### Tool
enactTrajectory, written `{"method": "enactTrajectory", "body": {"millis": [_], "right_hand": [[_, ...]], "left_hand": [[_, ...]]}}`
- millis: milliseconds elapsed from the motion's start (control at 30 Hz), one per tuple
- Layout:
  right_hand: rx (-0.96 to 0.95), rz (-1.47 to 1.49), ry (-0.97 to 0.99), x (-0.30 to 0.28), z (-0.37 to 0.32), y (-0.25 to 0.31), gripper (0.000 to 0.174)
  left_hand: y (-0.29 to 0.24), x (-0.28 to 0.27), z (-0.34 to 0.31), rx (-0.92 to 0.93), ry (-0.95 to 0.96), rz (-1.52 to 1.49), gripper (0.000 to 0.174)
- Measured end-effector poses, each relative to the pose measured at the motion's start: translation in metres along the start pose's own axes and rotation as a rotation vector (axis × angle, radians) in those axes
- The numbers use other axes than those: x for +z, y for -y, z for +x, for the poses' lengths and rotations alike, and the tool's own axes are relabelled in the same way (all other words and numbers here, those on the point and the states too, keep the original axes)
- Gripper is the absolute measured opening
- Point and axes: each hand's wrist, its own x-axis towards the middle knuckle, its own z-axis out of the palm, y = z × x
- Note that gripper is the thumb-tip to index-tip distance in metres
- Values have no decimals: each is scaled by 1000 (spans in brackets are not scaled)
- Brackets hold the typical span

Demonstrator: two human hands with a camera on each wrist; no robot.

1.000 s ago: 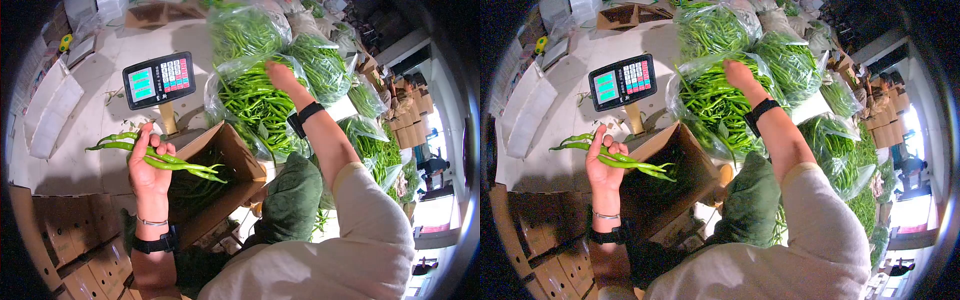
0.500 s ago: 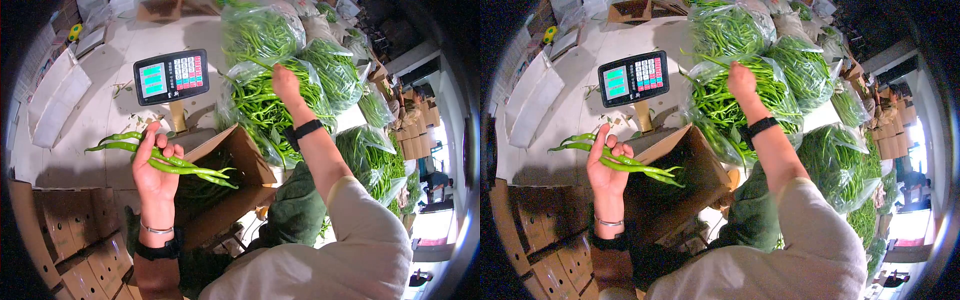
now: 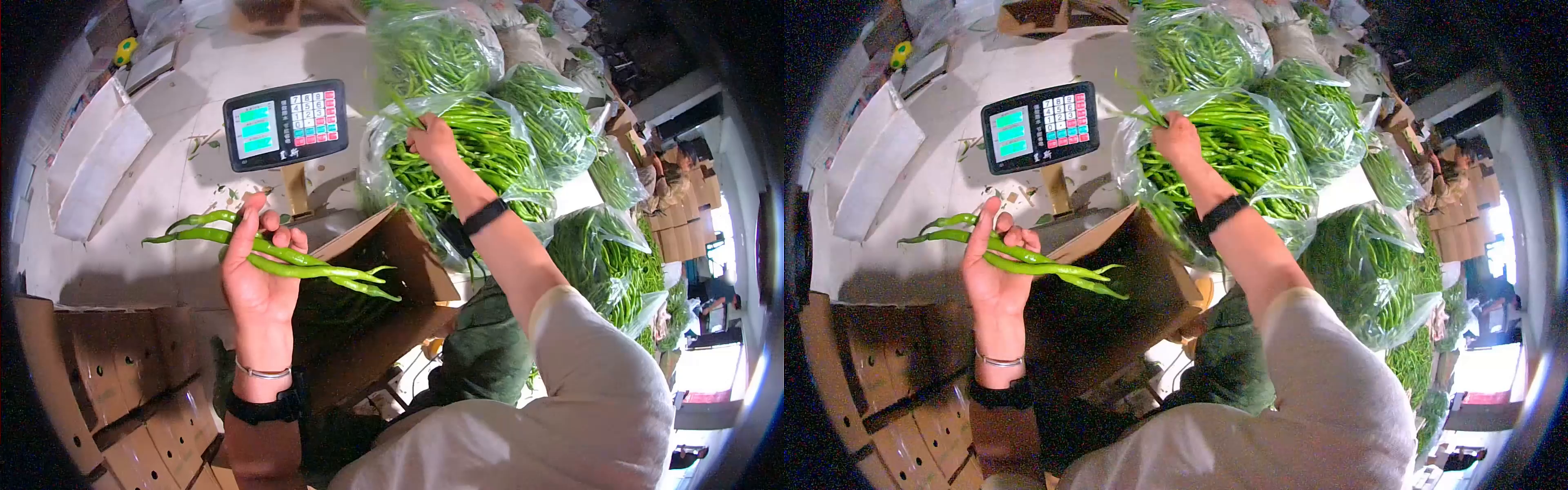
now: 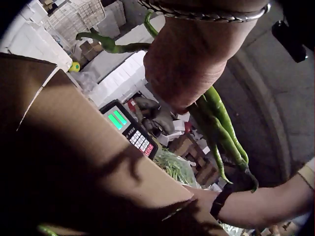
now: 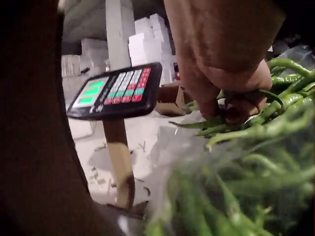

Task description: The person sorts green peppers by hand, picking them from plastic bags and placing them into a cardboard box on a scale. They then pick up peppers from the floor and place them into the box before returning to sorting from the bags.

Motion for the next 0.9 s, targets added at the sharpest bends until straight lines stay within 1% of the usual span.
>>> {"method": "enactTrajectory", "body": {"millis": [33, 67, 100, 133, 167, 200, 233, 267, 300, 367, 400, 433, 467, 500, 533, 567, 600, 633, 700, 733, 800, 833, 900], "right_hand": [[-63, 33, -43, -9, -14, 13, 34], [-125, 65, -87, -18, -38, 32, 32], [-249, 131, -160, -16, -59, 44, 28], [-239, 111, -63, -30, -95, 75, 27], [-523, 8, -133, -27, -117, 81, 28], [-721, -22, -63, -29, -140, 90, 32], [-870, -219, 15, -33, -163, 97, 36], [-952, -367, 100, -32, -181, 102, 40], [-873, -462, 365, -40, -196, 110, 45], [-869, -413, 395, -37, -209, 105, 54], [-908, -331, 519, -42, -199, 103, 52], [-944, -245, 645, -51, -178, 100, 51], [-923, 120, 914, -62, -148, 95, 46], [-576, 186, 1016, -76, -120, 85, 39], [-503, 57, 701, -78, -87, 63, 36], [-388, -211, 376, -83, -65, 54, 42], [-520, -510, 49, -75, -27, 5, 50], [-474, -740, 88, -78, 1, -29, 57], [-274, -852, 342, -79, 11, -62, 63], [-275, -849, 349, -72, 9, -69, 63], [-240, -938, 292, -61, 4, -83, 63], [-244, -936, 295, -60, 1, -78, 63], [-224, -1023, 353, -63, -9, -63, 57]], "left_hand": [[5, -1, 1, -8, 9, -4, 24], [12, -2, 1, -29, -58, -17, 24], [19, -3, 2, -49, -126, -28, 23], [25, -5, 2, -75, -108, -40, 26], [29, 2, 0, -80, -101, -41, 26], [33, 12, -3, -73, -116, -7, 29], [37, 19, -5, -68, -132, 29, 32], [39, 13, -3, -88, -27, -4, 35], [43, 10, -2, -94, -23, -1, 35], [47, 1, -1, -9, -12, 49, 38], [48, -9, 0, -13, -86, 47, 28], [44, -11, 1, -10, -90, 49, 28], [41, -13, 1, -27, -73, 2, 24], [39, -14, 2, -45, -55, -44, 22], [34, -10, 4, -10, -84, -27, 20], [29, -9, 7, 1, -71, -58, 20], [24, -7, 8, 10, -69, -61, 20], [21, -4, 9, 19, -66, -63, 20], [17, 0, 10, 30, -74, -54, 21], [17, 1, 9, 35, -81, -48, 21], [17, 0, 9, 18, -66, -54, 21], [17, 0, 10, 1, -44, -60, 22], [17, 0, 9, 2, -36, -59, 22]]}}
